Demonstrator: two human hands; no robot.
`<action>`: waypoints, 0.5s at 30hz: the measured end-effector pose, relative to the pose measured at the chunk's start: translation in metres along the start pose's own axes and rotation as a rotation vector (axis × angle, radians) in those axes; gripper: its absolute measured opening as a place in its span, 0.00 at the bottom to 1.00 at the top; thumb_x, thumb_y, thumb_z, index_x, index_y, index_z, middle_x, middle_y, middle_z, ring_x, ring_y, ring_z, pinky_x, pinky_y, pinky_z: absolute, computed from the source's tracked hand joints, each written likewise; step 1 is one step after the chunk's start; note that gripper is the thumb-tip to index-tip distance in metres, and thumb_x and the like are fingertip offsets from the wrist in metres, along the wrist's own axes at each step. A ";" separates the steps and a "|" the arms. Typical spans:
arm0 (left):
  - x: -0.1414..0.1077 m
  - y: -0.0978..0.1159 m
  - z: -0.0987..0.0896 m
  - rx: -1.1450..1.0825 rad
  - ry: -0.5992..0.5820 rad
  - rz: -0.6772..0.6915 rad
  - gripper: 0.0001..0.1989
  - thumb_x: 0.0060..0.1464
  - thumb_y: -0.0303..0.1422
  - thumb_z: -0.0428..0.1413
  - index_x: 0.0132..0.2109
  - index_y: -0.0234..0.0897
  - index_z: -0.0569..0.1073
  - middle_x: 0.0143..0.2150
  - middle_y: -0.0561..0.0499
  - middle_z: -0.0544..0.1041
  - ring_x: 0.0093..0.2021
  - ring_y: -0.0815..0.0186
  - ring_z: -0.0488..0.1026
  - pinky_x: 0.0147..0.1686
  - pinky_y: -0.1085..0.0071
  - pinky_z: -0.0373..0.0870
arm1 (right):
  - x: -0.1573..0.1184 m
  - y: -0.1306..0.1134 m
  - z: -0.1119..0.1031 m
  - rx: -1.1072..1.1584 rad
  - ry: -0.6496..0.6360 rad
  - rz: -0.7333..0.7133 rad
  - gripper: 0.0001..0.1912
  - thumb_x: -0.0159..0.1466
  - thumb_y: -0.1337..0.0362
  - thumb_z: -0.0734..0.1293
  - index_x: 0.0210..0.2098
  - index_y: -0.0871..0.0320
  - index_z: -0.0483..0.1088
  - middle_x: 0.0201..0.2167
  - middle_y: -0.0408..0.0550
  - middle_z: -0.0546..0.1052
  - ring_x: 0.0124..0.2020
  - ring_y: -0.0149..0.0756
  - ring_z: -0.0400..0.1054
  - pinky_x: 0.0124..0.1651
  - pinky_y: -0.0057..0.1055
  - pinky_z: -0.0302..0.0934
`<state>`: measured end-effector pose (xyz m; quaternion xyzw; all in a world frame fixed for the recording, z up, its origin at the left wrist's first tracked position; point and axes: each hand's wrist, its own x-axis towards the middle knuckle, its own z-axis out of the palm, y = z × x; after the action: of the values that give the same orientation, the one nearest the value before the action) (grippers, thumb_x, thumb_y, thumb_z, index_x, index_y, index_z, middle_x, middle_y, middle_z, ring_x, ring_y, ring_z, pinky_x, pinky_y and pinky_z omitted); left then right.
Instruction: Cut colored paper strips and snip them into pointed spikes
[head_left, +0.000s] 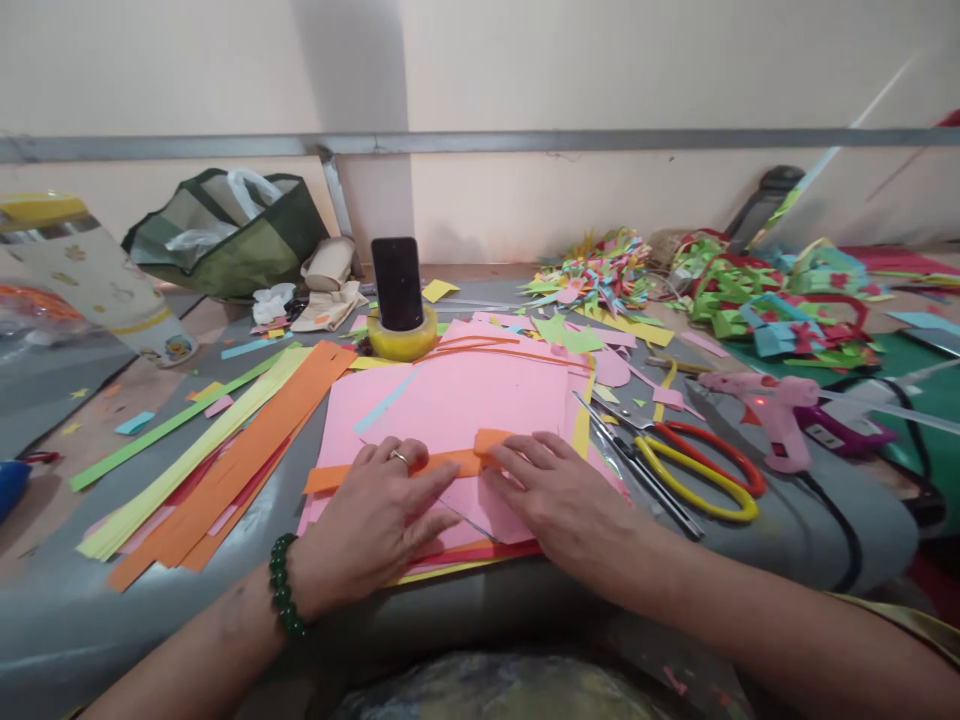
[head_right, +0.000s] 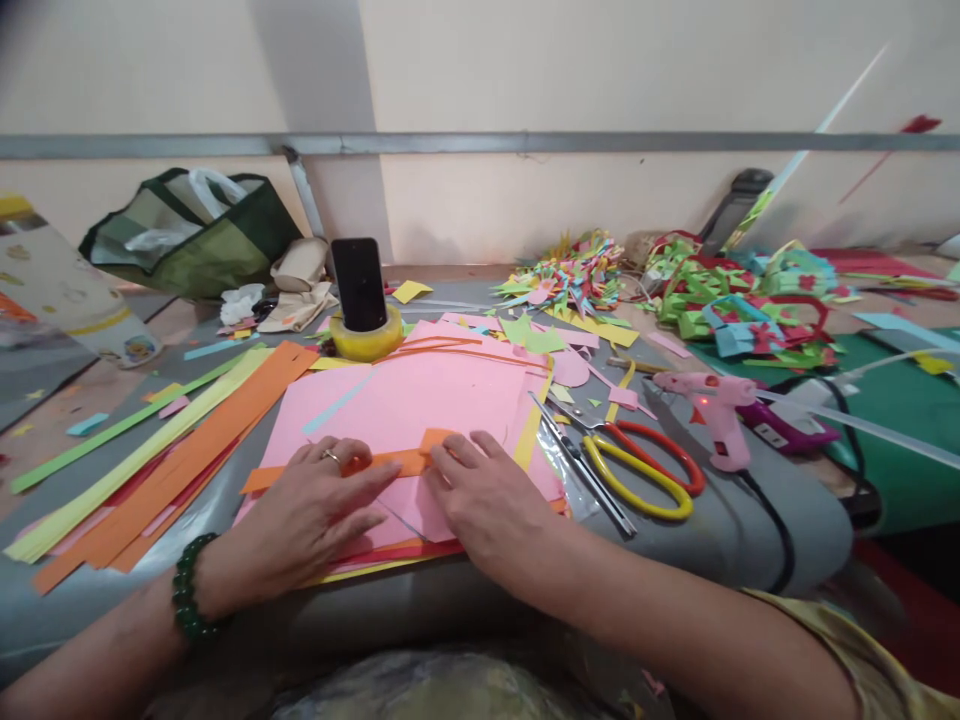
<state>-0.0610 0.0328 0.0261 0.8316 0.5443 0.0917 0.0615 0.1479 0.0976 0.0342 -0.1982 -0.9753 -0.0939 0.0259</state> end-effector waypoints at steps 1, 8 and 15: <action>0.000 -0.001 0.000 0.011 0.007 -0.013 0.20 0.62 0.44 0.42 0.56 0.47 0.66 0.48 0.45 0.68 0.46 0.56 0.63 0.45 0.56 0.61 | -0.002 0.000 -0.001 -0.056 0.052 0.007 0.14 0.60 0.73 0.60 0.44 0.66 0.70 0.47 0.61 0.72 0.51 0.48 0.62 0.53 0.49 0.56; 0.001 0.000 0.004 0.118 0.015 0.000 0.20 0.61 0.40 0.45 0.59 0.46 0.63 0.48 0.44 0.68 0.45 0.55 0.63 0.47 0.54 0.59 | -0.014 0.002 -0.004 -0.124 0.180 -0.011 0.19 0.59 0.74 0.59 0.50 0.62 0.67 0.59 0.59 0.64 0.62 0.48 0.50 0.58 0.53 0.46; 0.000 0.001 0.002 0.179 -0.027 0.018 0.22 0.61 0.43 0.43 0.60 0.47 0.62 0.46 0.44 0.69 0.44 0.54 0.63 0.48 0.52 0.58 | -0.006 0.004 0.003 0.031 -0.062 -0.020 0.20 0.60 0.71 0.62 0.53 0.63 0.65 0.42 0.55 0.74 0.43 0.46 0.65 0.44 0.43 0.59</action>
<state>-0.0597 0.0329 0.0241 0.8397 0.5420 0.0322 -0.0065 0.1554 0.0997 0.0315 -0.1908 -0.9789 -0.0730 -0.0025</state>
